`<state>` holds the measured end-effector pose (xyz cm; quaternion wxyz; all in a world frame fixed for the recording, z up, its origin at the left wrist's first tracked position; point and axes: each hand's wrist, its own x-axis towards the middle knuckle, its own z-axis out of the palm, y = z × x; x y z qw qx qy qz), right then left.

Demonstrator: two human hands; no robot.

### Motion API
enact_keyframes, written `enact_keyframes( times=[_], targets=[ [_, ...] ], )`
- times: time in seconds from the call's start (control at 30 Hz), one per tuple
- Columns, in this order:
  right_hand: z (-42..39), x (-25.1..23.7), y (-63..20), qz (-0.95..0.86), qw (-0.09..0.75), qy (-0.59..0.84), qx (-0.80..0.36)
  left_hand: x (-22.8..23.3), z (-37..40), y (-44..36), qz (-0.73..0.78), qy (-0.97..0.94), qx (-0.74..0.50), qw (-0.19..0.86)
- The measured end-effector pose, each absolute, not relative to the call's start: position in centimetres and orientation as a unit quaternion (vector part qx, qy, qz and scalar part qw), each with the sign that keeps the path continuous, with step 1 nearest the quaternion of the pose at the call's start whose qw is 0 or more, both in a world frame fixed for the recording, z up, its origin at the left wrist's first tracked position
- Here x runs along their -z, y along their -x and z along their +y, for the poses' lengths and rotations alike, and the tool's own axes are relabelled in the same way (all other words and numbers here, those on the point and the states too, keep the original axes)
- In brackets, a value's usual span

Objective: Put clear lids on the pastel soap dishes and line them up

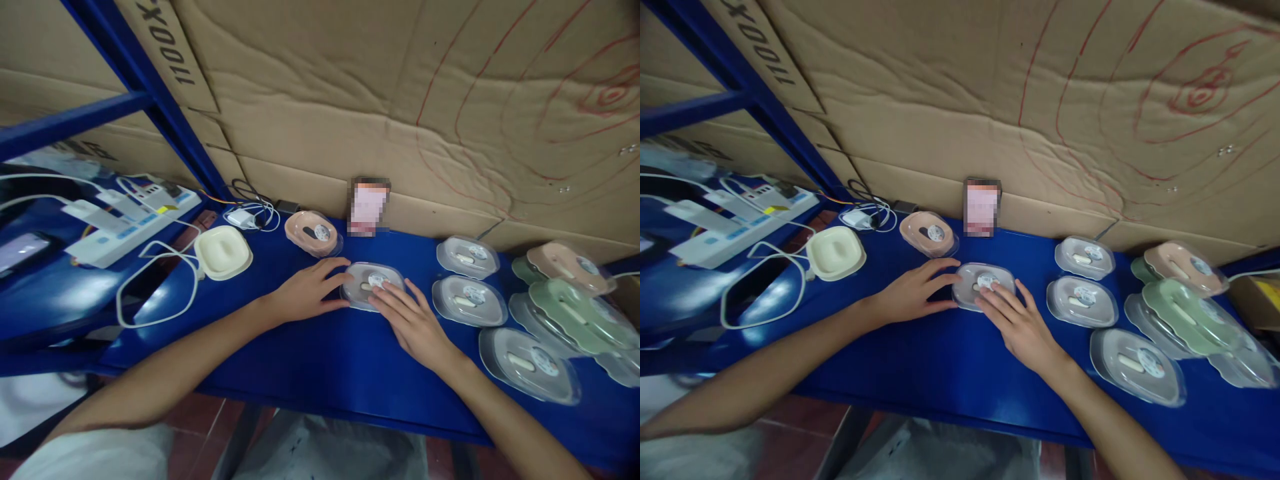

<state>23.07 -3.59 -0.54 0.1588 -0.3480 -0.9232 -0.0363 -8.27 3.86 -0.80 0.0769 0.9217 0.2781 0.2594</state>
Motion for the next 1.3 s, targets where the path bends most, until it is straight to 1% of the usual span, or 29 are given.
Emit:
enact_keyframes(
  times=[0.1, 0.17, 0.27, 0.4, 0.5, 0.63, 0.77, 0.87, 0.9, 0.97, 1.03, 1.1, 1.13, 1.2, 1.3],
  targets=[
    [-3.2, 0.5, -23.9, -0.9, 0.157, 0.402, 0.064, -0.9, 4.9, 9.9, 0.326, -0.909, -0.261, -0.009],
    [-2.9, 0.6, -24.5, -0.87, 0.161, 0.455, 0.095, -1.8, 5.9, 11.3, 0.372, -0.894, -0.248, -0.041],
    [-2.6, 0.7, -24.7, -0.835, 0.173, 0.505, 0.136, -1.9, 7.3, 13.0, 0.421, -0.879, -0.216, -0.063],
    [-2.9, 0.9, -24.1, -0.859, 0.161, 0.469, 0.126, -1.2, 8.3, 13.7, 0.439, -0.872, -0.204, -0.066],
    [-3.1, 1.1, -23.9, -0.872, 0.157, 0.45, 0.113, -1.3, 8.0, 13.4, 0.416, -0.88, -0.212, -0.088],
    [-3.2, 1.2, -23.7, -0.887, 0.163, 0.424, 0.078, -2.0, 6.3, 11.9, 0.329, -0.917, -0.199, -0.102],
    [-3.5, 1.2, -22.9, -0.909, 0.162, 0.383, 0.028, -2.0, 4.0, 9.7, 0.249, -0.949, -0.187, -0.052],
    [-3.5, 1.4, -22.6, -0.915, 0.16, 0.37, 0.005, -2.5, 3.5, 9.2, 0.229, -0.957, -0.179, -0.004],
    [-3.5, 1.5, -22.6, -0.915, 0.16, 0.371, 0.001, -2.9, 3.7, 9.6, 0.245, -0.953, -0.175, 0.005],
    [-3.5, 1.6, -22.7, -0.913, 0.161, 0.376, -0.002, -4.0, 4.5, 11.3, 0.332, -0.928, -0.168, 0.005],
    [-3.4, 1.7, -22.9, -0.911, 0.161, 0.38, -0.004, -5.1, 5.7, 14.1, 0.494, -0.855, -0.156, -0.03],
    [-3.4, 1.7, -23.0, -0.91, 0.163, 0.382, -0.007, -5.8, 6.6, 17.3, 0.638, -0.764, -0.087, -0.055],
    [-3.4, 1.8, -23.0, -0.909, 0.165, 0.383, -0.01, -6.0, 7.0, 18.8, 0.677, -0.734, -0.036, -0.041],
    [-3.4, 1.8, -23.0, -0.908, 0.169, 0.384, -0.017, -5.8, 7.4, 21.1, 0.701, -0.712, 0.028, 0.007],
    [-3.4, 1.9, -23.0, -0.908, 0.18, 0.378, -0.025, -5.1, 7.8, 22.3, 0.684, -0.726, 0.048, 0.054]
  ],
)
